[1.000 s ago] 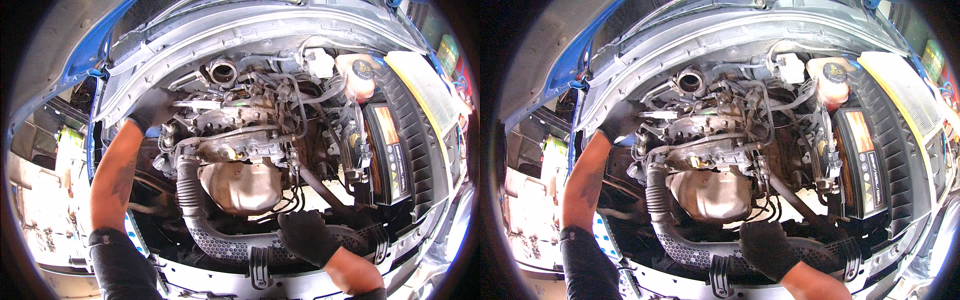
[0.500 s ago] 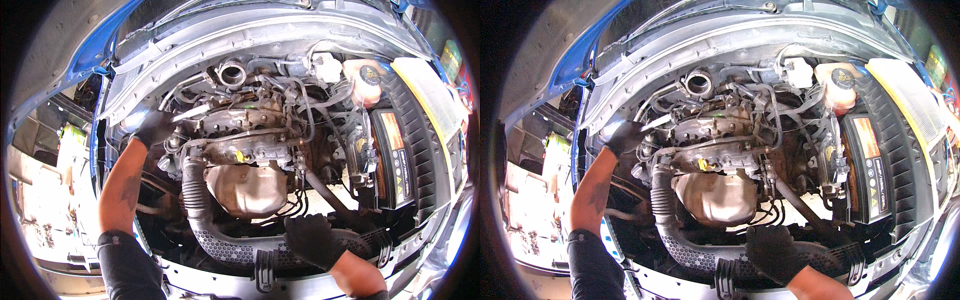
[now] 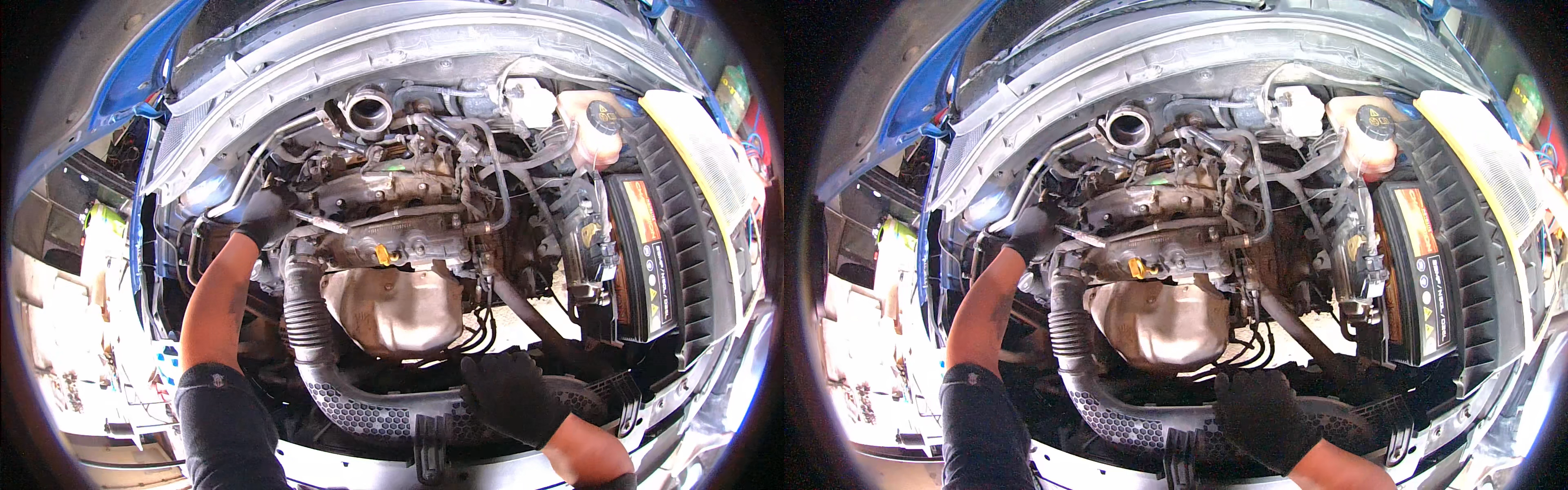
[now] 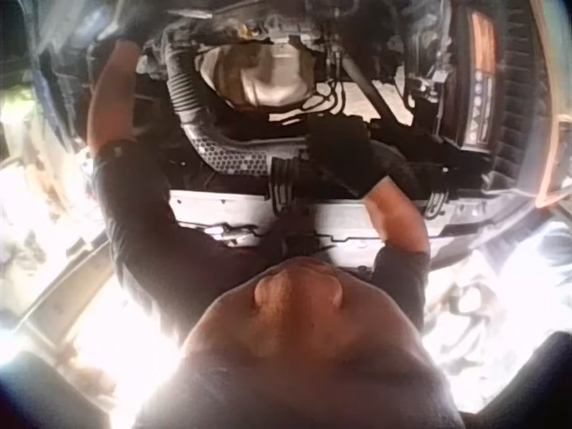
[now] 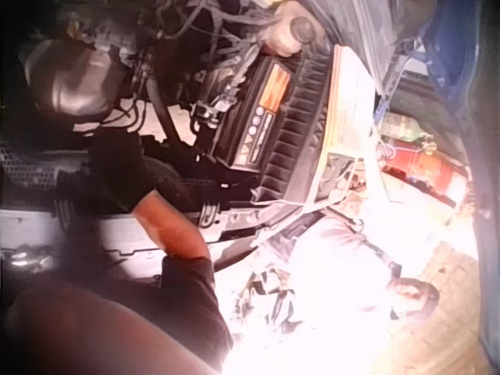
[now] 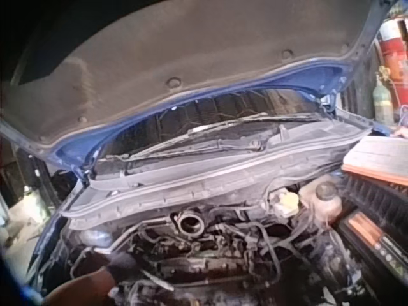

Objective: The person is using a socket wrench to work on components within a car's engine bay. They loosen or tighten bolts on the engine block while another person assists by holding parts.

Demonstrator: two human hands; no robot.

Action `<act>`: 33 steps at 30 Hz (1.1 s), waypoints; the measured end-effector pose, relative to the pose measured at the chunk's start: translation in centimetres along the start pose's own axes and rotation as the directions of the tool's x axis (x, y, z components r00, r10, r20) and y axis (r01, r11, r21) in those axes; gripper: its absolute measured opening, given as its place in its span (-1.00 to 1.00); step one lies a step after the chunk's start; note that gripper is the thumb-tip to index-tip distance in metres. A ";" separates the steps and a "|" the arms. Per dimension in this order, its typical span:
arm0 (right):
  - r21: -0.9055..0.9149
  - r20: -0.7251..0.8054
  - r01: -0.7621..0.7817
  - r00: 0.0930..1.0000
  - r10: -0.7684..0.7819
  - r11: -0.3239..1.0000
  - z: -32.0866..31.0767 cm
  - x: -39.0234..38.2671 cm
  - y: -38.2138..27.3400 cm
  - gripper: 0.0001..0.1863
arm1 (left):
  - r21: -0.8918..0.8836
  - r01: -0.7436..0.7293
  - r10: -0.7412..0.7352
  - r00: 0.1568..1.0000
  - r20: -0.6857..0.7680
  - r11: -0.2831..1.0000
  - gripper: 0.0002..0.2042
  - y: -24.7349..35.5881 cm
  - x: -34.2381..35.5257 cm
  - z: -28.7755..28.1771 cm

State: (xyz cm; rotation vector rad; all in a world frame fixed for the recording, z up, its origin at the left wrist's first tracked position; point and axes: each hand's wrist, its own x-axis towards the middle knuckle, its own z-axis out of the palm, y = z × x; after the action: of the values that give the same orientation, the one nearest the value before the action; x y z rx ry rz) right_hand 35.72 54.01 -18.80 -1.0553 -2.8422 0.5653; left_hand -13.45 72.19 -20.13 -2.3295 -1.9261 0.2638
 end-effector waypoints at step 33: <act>-0.039 0.212 0.039 0.977 -0.030 0.998 -1.4 0.4 -4.1 -0.58 | -0.087 0.195 -0.195 0.981 0.008 0.977 -0.71 9.7 4.0 -3.1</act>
State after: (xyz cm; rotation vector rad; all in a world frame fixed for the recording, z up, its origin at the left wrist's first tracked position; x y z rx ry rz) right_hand 33.07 51.84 -16.08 -1.0056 -3.0621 0.6537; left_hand -2.74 74.37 -19.20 -2.1674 -2.1891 0.1635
